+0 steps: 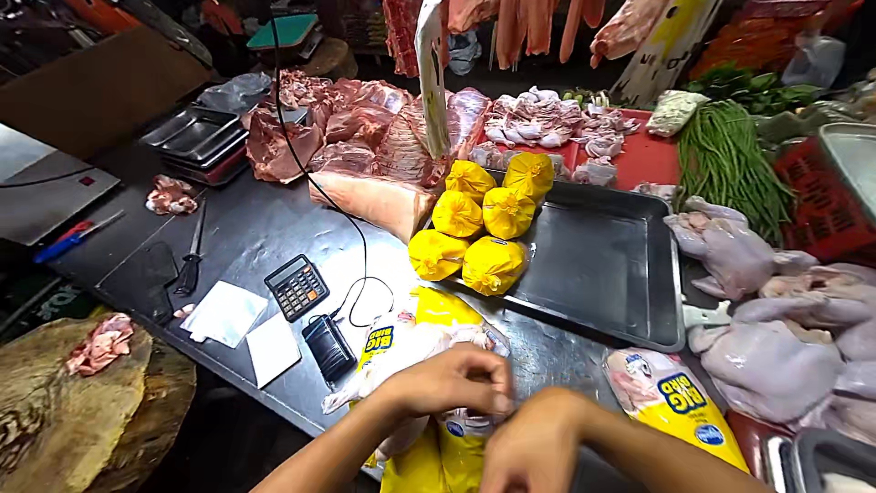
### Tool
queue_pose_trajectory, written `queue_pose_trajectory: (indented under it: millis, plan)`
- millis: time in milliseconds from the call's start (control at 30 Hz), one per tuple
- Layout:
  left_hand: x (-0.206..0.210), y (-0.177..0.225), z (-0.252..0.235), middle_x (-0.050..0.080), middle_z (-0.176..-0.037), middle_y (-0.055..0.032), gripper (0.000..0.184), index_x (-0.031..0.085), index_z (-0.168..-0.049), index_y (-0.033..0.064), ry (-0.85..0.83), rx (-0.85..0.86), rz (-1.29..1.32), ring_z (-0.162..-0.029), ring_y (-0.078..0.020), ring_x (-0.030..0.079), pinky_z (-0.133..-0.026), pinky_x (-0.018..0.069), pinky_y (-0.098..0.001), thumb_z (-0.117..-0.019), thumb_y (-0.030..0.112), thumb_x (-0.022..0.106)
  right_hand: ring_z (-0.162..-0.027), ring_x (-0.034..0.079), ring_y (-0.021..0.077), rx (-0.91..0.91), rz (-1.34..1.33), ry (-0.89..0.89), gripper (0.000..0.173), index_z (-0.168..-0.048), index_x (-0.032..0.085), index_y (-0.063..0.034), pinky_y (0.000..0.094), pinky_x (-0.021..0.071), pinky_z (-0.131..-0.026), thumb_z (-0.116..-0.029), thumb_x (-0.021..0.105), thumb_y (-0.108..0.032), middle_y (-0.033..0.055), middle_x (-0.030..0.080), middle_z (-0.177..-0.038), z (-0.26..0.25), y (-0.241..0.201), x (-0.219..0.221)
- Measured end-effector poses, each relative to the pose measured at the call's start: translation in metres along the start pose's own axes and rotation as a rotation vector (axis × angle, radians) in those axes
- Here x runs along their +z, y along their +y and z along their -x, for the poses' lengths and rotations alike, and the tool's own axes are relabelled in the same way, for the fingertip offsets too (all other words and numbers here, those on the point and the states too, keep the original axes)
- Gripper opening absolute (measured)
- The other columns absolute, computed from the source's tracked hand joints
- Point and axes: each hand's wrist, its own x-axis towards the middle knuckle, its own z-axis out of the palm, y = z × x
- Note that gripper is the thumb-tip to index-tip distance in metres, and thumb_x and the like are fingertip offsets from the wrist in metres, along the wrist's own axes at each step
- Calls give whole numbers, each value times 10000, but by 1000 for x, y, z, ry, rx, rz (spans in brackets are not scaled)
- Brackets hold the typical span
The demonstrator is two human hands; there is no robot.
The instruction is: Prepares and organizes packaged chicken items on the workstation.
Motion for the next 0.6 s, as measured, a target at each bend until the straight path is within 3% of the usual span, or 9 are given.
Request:
queue_pose_trajectory:
  millis: [33, 100, 167, 233, 333, 467, 533, 600]
  plan:
    - [-10, -2, 18, 649, -909, 78, 235, 671, -866, 152, 92, 3, 2, -816, -6, 600, -712, 498, -207, -970, 363, 658, -619, 620, 129, -65, -70, 48, 344, -1079, 736, 54, 310, 538, -609, -874, 775, -219, 102, 683, -736, 18, 11, -16]
    - [-20, -11, 52, 661, -926, 80, 205, 693, -886, 186, 299, 22, 17, -799, -12, 605, -695, 506, -205, -954, 379, 681, -626, 548, 12, -120, -135, 201, 356, -1120, 717, -1, 193, 478, -594, -935, 693, -304, 2, 640, -740, 56, 24, -50]
    - [-21, -19, 75, 664, -933, 67, 176, 699, -911, 185, 434, 50, 36, -785, -18, 603, -680, 502, -203, -953, 356, 686, -668, 548, -33, -101, -102, 384, 343, -1176, 711, -72, 150, 476, -612, -980, 668, -351, -53, 639, -784, 87, 23, -84]
    - [-20, -22, 91, 670, -977, 44, 186, 701, -974, 152, 469, 49, 21, -825, -27, 623, -712, 527, -203, -965, 338, 690, -654, 563, -31, -28, -20, 623, 277, -1211, 707, -114, 153, 493, -584, -989, 647, -268, -68, 653, -806, 104, 16, -114]
    - [-27, -21, 104, 680, -1043, 26, 175, 689, -1056, 118, 503, -18, -62, -877, -29, 647, -767, 559, -207, -980, 276, 687, -628, 587, 39, 143, 87, 954, 283, -1245, 688, -99, 224, 521, -558, -997, 604, -206, -30, 671, -828, 104, 10, -164]
    - [-58, -7, 97, 653, -912, 59, 139, 699, -1013, 134, 604, -170, -269, -761, -3, 609, -680, 530, -184, -969, 265, 679, -665, 625, 138, 323, 255, 1179, 274, -1246, 683, -78, 323, 559, -611, -993, 611, -152, 61, 684, -872, 76, 18, -237]
    - [-78, 4, 85, 639, -911, 56, 185, 698, -1025, 141, 622, -196, -392, -780, -9, 596, -697, 516, -191, -975, 317, 667, -779, 656, 257, 459, 431, 1190, 292, -1284, 654, -40, 459, 573, -700, -1005, 603, -109, 158, 681, -981, 59, 30, -276]
    - [-95, 14, 70, 639, -952, 39, 222, 696, -1056, 132, 627, -174, -490, -811, -16, 597, -715, 513, -192, -993, 337, 637, -977, 672, 394, 635, 603, 1127, 384, -1358, 602, 1, 591, 546, -862, -981, 641, -66, 256, 675, -1130, 43, 49, -318]
